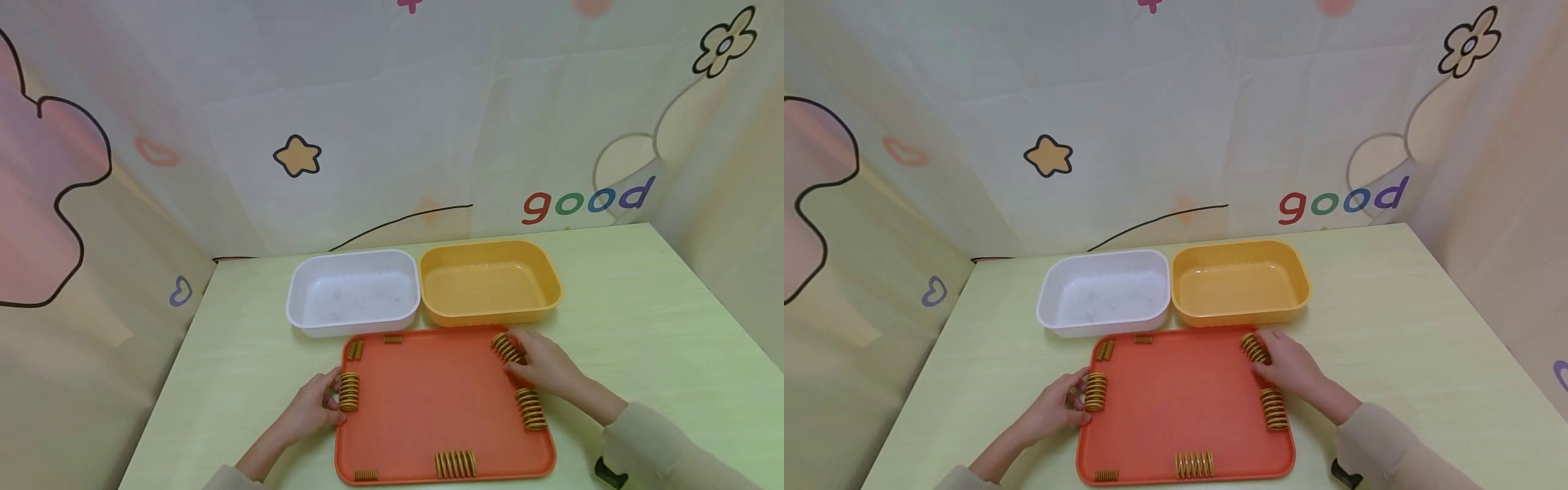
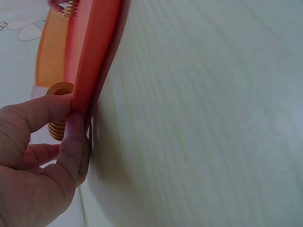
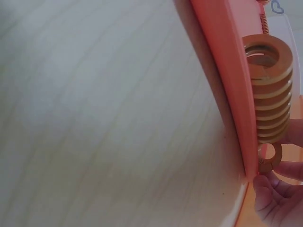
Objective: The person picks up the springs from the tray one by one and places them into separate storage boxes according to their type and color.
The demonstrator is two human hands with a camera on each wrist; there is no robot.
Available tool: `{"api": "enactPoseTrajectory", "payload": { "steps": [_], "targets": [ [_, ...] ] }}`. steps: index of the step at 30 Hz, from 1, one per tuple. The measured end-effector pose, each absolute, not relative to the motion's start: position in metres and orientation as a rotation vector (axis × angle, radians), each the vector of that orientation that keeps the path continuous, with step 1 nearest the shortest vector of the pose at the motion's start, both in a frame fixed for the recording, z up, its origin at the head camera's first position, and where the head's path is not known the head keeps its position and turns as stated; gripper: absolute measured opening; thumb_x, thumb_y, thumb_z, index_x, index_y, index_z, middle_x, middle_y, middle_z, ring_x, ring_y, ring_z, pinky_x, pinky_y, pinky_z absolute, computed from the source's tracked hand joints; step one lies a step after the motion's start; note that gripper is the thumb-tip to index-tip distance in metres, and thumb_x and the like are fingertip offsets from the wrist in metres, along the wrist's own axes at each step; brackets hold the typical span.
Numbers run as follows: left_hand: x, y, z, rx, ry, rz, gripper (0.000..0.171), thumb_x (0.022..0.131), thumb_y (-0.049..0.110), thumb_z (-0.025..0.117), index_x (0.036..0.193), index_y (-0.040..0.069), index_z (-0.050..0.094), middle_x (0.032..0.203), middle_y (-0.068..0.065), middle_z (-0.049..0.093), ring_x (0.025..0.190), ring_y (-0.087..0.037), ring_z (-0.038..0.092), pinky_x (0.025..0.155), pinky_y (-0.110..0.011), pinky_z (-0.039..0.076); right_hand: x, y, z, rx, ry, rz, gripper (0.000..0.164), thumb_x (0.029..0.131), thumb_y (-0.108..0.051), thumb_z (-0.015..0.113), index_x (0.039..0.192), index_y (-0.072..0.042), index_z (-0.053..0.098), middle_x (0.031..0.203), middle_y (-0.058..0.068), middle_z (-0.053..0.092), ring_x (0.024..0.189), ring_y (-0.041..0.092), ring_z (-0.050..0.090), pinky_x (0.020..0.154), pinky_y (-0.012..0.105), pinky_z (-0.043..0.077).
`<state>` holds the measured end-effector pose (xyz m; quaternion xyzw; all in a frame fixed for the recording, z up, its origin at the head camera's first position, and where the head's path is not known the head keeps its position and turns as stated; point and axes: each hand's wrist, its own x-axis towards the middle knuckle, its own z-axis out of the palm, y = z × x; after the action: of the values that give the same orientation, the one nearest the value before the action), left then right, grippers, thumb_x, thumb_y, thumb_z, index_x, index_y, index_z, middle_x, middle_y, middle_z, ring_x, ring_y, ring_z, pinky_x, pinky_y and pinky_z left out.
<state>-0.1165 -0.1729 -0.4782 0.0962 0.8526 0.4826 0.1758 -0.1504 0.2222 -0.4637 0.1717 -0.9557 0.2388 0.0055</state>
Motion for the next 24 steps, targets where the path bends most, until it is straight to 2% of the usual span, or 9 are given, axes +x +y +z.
{"api": "enactPoseTrajectory", "payload": {
  "steps": [5, 8, 12, 24],
  "targets": [
    [-0.1165, -0.1725, -0.4783, 0.261, 2.415, 1.358, 0.081, 0.063, -0.009, 0.07, 0.134, -0.007, 0.029, 0.098, -0.014, 0.045, 0.072, -0.015, 0.049, 0.057, -0.017, 0.044, -0.1495, 0.221, -0.4629, 0.543, -2.98, 0.738, 0.044, 0.071, -0.012, 0.068, 0.111, 0.002, 0.054, 0.101, 0.016, 0.058, 0.089, 0.028, 0.055, 0.075, 0.044, 0.046],
    [-0.1167, -0.1723, -0.4787, 0.262, 2.426, 1.349, 0.081, 0.063, -0.01, 0.07, 0.134, -0.007, 0.029, 0.098, -0.014, 0.045, 0.072, -0.014, 0.049, 0.058, -0.017, 0.044, -0.1491, 0.2204, -0.4622, 0.547, -2.976, 0.715, 0.042, 0.07, -0.01, 0.068, 0.109, 0.001, 0.057, 0.093, 0.013, 0.058, 0.08, 0.022, 0.053, 0.067, 0.037, 0.046],
    [-0.1165, -0.1719, -0.4788, 0.261, 2.425, 1.362, 0.081, 0.063, -0.01, 0.07, 0.133, -0.007, 0.03, 0.098, -0.014, 0.045, 0.071, -0.015, 0.049, 0.057, -0.018, 0.043, -0.1488, 0.2198, -0.4624, 0.543, -2.978, 0.688, 0.04, 0.068, -0.009, 0.069, 0.105, 0.001, 0.059, 0.082, 0.007, 0.054, 0.069, 0.014, 0.045, 0.058, 0.029, 0.04],
    [-0.1165, -0.172, -0.4793, 0.272, 2.424, 1.347, 0.08, 0.063, -0.012, 0.068, 0.133, -0.009, 0.029, 0.098, -0.014, 0.044, 0.073, -0.015, 0.049, 0.056, -0.018, 0.043, -0.1488, 0.2225, -0.4627, 0.572, -2.904, 0.675, 0.036, 0.066, -0.007, 0.065, 0.101, 0.002, 0.063, 0.076, 0.006, 0.052, 0.06, 0.01, 0.038, 0.053, 0.024, 0.034]
  ]
}}
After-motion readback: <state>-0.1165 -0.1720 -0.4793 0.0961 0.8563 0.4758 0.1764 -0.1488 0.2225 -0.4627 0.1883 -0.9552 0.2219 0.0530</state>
